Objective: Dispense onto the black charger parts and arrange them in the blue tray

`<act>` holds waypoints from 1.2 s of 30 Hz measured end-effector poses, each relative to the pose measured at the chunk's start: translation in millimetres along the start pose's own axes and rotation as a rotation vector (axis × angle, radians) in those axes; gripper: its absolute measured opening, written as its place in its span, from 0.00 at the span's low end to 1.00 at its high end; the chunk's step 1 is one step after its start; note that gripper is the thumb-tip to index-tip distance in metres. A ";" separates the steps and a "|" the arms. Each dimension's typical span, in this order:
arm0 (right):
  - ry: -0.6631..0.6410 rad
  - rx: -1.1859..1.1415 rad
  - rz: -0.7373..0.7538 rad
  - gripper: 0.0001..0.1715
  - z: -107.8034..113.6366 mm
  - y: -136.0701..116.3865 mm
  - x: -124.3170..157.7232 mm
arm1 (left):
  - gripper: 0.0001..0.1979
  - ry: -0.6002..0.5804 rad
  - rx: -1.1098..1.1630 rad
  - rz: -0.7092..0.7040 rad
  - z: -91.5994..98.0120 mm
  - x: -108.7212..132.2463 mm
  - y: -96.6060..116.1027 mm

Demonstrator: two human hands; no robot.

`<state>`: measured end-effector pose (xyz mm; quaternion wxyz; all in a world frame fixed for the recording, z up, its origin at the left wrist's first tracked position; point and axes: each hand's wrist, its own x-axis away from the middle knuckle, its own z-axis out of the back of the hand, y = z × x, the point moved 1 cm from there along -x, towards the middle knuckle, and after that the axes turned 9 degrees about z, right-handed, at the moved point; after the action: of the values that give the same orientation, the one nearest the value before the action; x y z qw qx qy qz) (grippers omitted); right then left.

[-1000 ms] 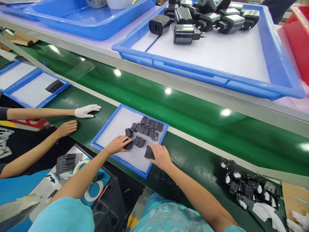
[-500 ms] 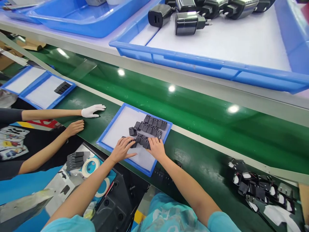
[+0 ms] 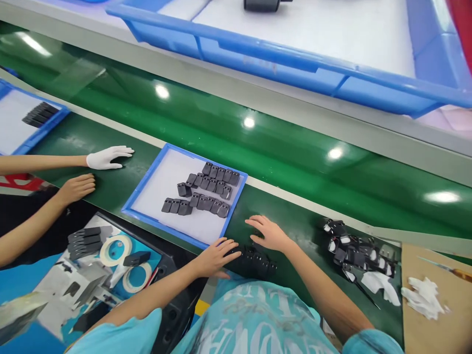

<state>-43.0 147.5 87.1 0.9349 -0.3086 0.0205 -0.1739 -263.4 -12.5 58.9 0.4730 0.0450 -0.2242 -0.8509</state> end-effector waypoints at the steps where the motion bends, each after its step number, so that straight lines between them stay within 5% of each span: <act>1: -0.057 -0.016 0.021 0.31 -2.9 2.4 10.2 | 0.40 -0.017 -0.016 0.005 -7.1 -3.0 3.9; 5: -0.186 -0.042 0.015 0.31 -20.9 3.5 25.0 | 0.39 -0.030 -0.105 0.041 -28.0 -13.5 11.5; 12: -0.154 -0.059 -0.103 0.25 -28.2 1.8 31.7 | 0.28 0.031 -0.140 0.063 -35.7 -24.2 11.7; 18: -0.105 -0.066 -0.172 0.23 -28.8 9.6 45.7 | 0.23 0.071 -0.138 0.013 -24.7 -27.5 10.8; 22: -0.092 -0.060 -0.186 0.22 -32.0 11.4 49.5 | 0.24 0.127 -0.139 0.034 3.9 -11.3 12.2; 25: -0.085 -0.033 -0.208 0.25 -34.0 9.9 49.2 | 0.25 0.229 -0.208 0.115 34.2 8.3 -8.0; 29: -0.072 0.003 -0.204 0.26 -34.8 6.9 46.1 | 0.23 0.291 -0.349 0.186 60.2 28.5 -60.4; 36: 0.010 0.029 -0.073 0.24 -29.1 -19.3 14.5 | 0.22 0.262 -0.402 0.109 53.0 21.7 -114.4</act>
<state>-39.6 111.5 75.9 0.9322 -0.2947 0.0115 -0.2098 -380.4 39.3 60.8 0.5425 0.0480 0.0109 -0.8386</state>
